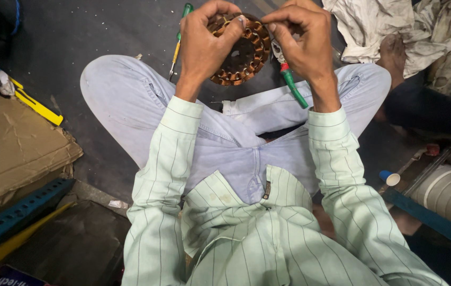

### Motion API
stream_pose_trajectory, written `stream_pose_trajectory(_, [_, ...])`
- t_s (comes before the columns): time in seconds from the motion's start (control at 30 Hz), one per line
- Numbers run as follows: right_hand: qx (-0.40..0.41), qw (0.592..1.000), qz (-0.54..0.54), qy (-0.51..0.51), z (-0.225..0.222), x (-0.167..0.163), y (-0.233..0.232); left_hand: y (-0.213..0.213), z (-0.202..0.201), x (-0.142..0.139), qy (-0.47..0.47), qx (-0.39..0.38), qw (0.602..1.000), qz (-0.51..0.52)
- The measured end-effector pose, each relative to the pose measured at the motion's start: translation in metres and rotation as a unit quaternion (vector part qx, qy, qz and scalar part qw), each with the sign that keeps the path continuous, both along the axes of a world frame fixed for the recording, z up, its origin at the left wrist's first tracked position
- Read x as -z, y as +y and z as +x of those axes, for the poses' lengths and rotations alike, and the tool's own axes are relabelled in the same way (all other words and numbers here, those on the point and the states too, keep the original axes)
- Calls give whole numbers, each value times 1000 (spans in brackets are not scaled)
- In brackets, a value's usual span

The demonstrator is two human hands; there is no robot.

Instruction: The person sits on the workshop floor with a motor stator in their lap. They use a screwdriver and pliers to work on the copper windings, turn the stator over, pull and reposition wire ends by hand, and hold the stator up to view it from different sides.

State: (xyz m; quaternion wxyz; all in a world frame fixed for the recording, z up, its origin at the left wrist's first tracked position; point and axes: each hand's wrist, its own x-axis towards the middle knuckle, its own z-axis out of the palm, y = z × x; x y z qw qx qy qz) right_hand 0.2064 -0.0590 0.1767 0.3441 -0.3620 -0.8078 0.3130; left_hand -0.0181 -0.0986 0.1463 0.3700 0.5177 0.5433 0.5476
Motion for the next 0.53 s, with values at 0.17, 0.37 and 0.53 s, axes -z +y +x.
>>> stream_pose_trajectory(0.17, [25,999,29,1,-6,-10,-5,0,0,0,-32,-1,999,22])
stream_pose_trajectory(0.37, [-10,997,75,-33,-4,-12,-2,1,-2,1,-25,-9,999,40])
stream_pose_trajectory(0.53, [-82,993,58,-54,12,-10,10,0,1,2,9,-12,1000,20])
